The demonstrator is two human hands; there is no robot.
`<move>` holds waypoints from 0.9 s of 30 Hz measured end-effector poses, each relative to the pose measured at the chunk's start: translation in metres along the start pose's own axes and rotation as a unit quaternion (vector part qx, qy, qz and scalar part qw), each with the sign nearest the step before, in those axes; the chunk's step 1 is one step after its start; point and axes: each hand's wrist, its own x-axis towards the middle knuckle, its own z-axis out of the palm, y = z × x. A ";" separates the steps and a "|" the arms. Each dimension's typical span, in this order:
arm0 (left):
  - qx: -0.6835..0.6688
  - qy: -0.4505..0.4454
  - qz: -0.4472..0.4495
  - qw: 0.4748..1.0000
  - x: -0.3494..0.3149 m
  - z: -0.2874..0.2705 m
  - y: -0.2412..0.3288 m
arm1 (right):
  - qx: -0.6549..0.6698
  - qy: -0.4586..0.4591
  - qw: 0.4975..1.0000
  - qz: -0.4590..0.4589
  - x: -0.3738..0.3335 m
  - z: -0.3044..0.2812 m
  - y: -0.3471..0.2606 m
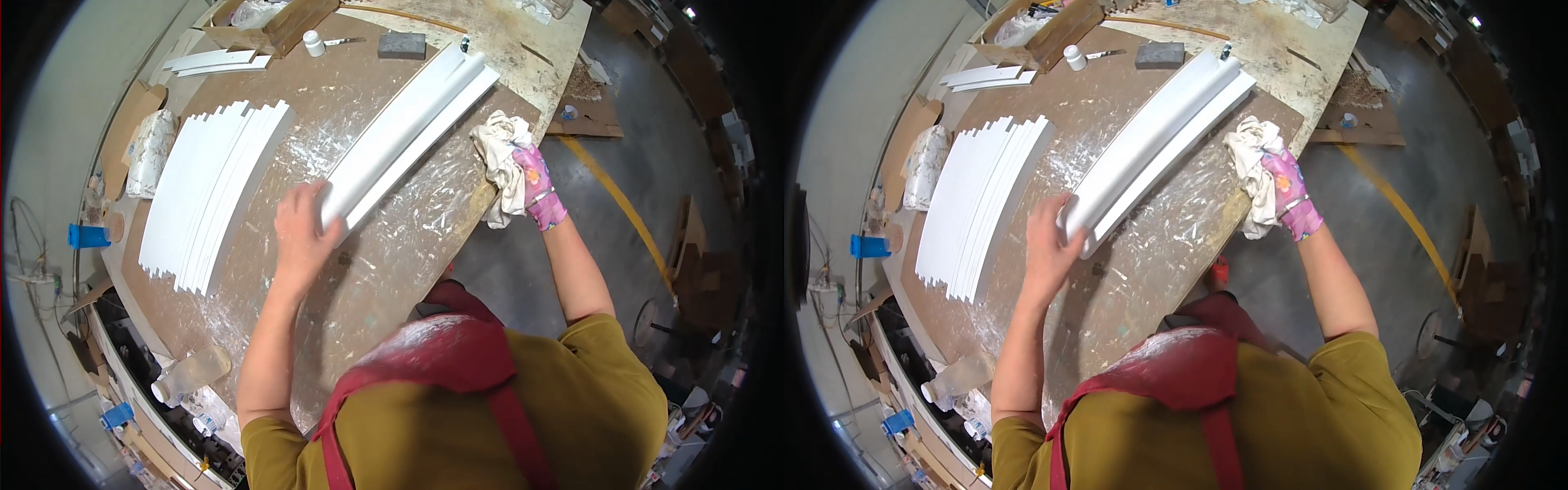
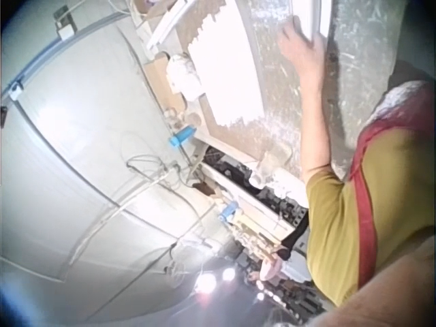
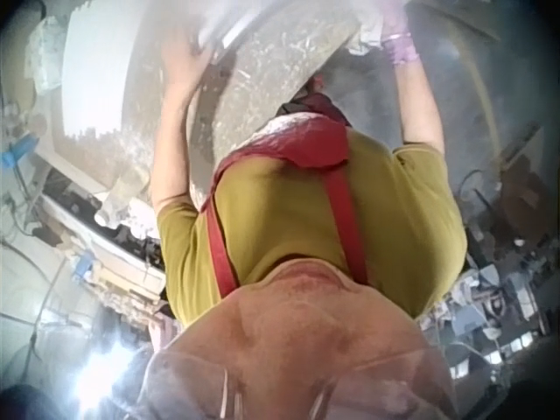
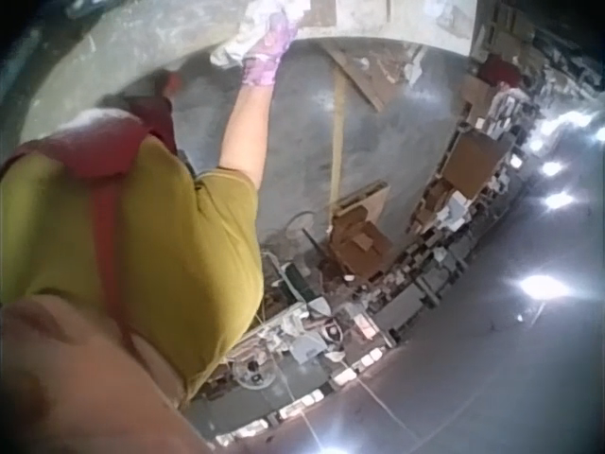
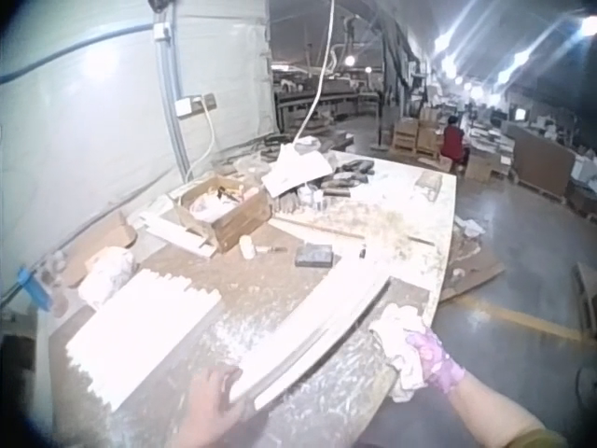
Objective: The person marks a white molding piece with a pen, pours liquid from a bottle onto a rag, sands a board with a sanding block, and wipes down white molding pieces with the cloth.
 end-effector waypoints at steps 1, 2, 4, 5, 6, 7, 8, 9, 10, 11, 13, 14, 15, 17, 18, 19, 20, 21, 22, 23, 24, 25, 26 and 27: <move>-0.016 0.013 0.000 1.000 0.005 -0.004 -0.002 | -0.091 -0.001 0.994 -0.055 0.004 -0.003 0.004; -0.033 0.026 0.001 0.999 0.009 -0.007 -0.003 | -0.042 0.000 0.999 -0.026 0.005 -0.005 0.006; 0.020 0.022 0.032 0.999 0.010 -0.004 -0.006 | 0.101 0.014 0.993 0.062 0.002 0.000 0.004; -0.003 -0.008 0.027 1.000 0.012 -0.004 -0.005 | 0.033 -0.030 0.999 0.024 0.006 -0.010 0.017; -0.026 -0.037 0.023 0.999 0.014 -0.003 -0.005 | -0.058 -0.045 0.996 -0.041 0.012 -0.018 0.029; -0.029 -0.011 0.036 0.999 0.012 0.000 -0.008 | -0.039 -0.040 0.998 -0.016 0.009 -0.013 0.026; -0.029 -0.009 0.035 0.999 0.011 0.002 -0.011 | -0.019 -0.035 0.999 0.009 0.006 -0.005 0.023; -0.031 0.002 0.016 0.999 0.013 0.003 -0.014 | 0.035 -0.026 0.999 0.033 0.004 -0.001 0.024; -0.033 0.014 0.000 0.999 0.016 0.001 -0.016 | 0.034 -0.028 0.999 0.031 0.003 -0.001 0.024; -0.025 -0.026 -0.013 0.999 0.020 -0.004 -0.017 | 0.023 -0.026 0.999 0.024 0.002 -0.001 0.026; 0.001 -0.036 -0.017 0.999 0.023 -0.011 -0.011 | 0.013 -0.023 1.000 0.016 0.002 -0.005 0.032; 0.028 -0.049 -0.022 0.998 0.023 -0.015 -0.007 | 0.032 -0.019 0.999 0.022 0.003 -0.011 0.037; 0.029 -0.049 -0.021 0.998 0.019 -0.019 -0.005 | 0.051 -0.016 0.998 0.028 0.004 -0.016 0.041; 0.056 0.062 0.035 0.996 -0.005 -0.024 -0.005 | 0.173 0.013 0.984 0.036 -0.006 -0.021 0.037; 0.055 0.057 0.033 0.996 -0.021 -0.027 -0.002 | 0.196 0.060 0.978 0.031 -0.011 -0.033 0.037; -0.004 0.019 0.014 1.000 -0.038 -0.031 0.005 | 0.203 0.070 0.976 0.024 -0.019 -0.054 0.032; -0.061 -0.018 -0.010 0.998 -0.058 -0.031 0.007 | 0.211 0.077 0.974 0.020 -0.025 -0.070 0.028; -0.083 -0.031 -0.022 0.996 -0.082 -0.026 0.008 | 0.165 0.082 0.983 0.005 -0.034 -0.075 0.015; -0.107 -0.045 -0.033 0.993 -0.104 -0.015 0.010 | 0.154 0.119 0.981 -0.021 -0.040 -0.069 0.000; -0.093 -0.046 -0.030 0.994 -0.126 -0.002 0.009 | 0.142 0.155 0.977 -0.045 -0.046 -0.063 -0.014; -0.079 -0.046 -0.026 0.995 -0.140 0.012 0.008 | 0.037 0.152 0.987 -0.043 -0.052 -0.051 -0.023; -0.093 -0.081 -0.054 0.991 -0.146 0.019 0.012 | -0.068 0.148 0.986 -0.040 -0.058 -0.040 -0.031; -0.097 -0.087 -0.054 0.990 -0.147 0.027 0.013 | -0.244 0.042 0.967 -0.054 -0.062 -0.016 -0.025; -0.053 -0.043 -0.024 0.997 -0.147 0.036 0.013 | -0.431 -0.058 0.894 -0.108 -0.065 0.009 -0.020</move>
